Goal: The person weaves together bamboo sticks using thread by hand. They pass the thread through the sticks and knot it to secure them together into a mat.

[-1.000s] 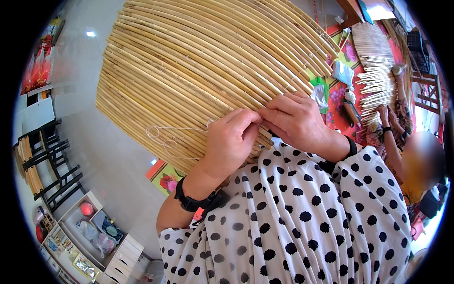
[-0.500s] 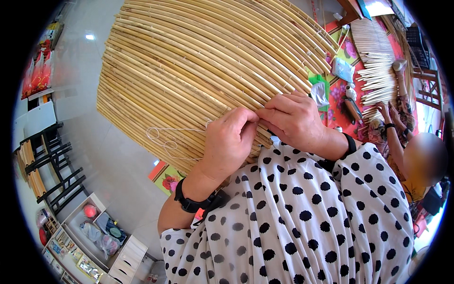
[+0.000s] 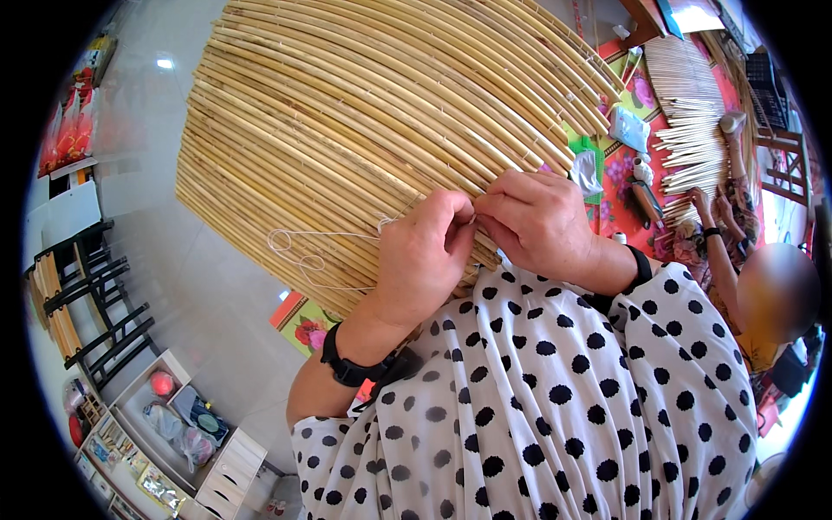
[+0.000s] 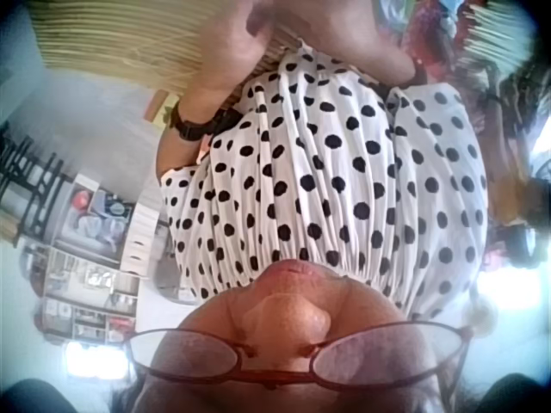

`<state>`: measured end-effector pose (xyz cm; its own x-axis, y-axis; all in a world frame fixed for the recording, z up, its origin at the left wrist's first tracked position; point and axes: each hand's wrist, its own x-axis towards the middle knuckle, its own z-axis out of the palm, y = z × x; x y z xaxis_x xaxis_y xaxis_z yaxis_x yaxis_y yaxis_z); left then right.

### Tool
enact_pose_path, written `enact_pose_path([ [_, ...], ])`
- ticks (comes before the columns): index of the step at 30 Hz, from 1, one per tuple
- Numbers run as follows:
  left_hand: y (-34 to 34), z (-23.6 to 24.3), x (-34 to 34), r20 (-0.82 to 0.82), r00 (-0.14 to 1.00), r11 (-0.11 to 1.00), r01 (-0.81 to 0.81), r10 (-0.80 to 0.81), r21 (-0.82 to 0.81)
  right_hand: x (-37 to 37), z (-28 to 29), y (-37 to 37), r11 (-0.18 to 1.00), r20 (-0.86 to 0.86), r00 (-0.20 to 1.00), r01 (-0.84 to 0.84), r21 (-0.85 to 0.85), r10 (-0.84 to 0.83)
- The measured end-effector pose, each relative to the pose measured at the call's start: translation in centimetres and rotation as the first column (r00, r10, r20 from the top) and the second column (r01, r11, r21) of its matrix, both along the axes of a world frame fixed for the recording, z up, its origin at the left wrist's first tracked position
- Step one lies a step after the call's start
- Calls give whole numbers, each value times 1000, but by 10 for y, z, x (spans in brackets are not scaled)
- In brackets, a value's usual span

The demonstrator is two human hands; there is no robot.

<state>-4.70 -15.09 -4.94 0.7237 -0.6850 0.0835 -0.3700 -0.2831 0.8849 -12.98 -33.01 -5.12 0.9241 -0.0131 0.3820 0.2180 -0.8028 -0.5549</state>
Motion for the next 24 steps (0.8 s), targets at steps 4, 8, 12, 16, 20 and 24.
enact_pose_path([
  [4,6,-7,8,251,965,997,78,-70,-20,-1,5,1,1000,-47,999,22,10,-22],
  [8,7,-10,7,411,909,996,91,-72,-27,-1,5,2,999,-77,996,47,14,-46],
  [12,3,-10,4,425,904,999,50,-37,-20,1,3,2,999,-50,997,53,13,-52],
  [16,0,-9,2,387,922,1000,12,-7,-10,0,2,2,999,-49,998,48,1,-47],
  [20,-2,-5,2,368,930,1000,11,-11,2,0,-1,2,999,-28,998,49,2,-49],
  [24,-3,3,3,349,937,998,12,-31,57,-3,-3,2,999,-19,998,54,9,-54],
])
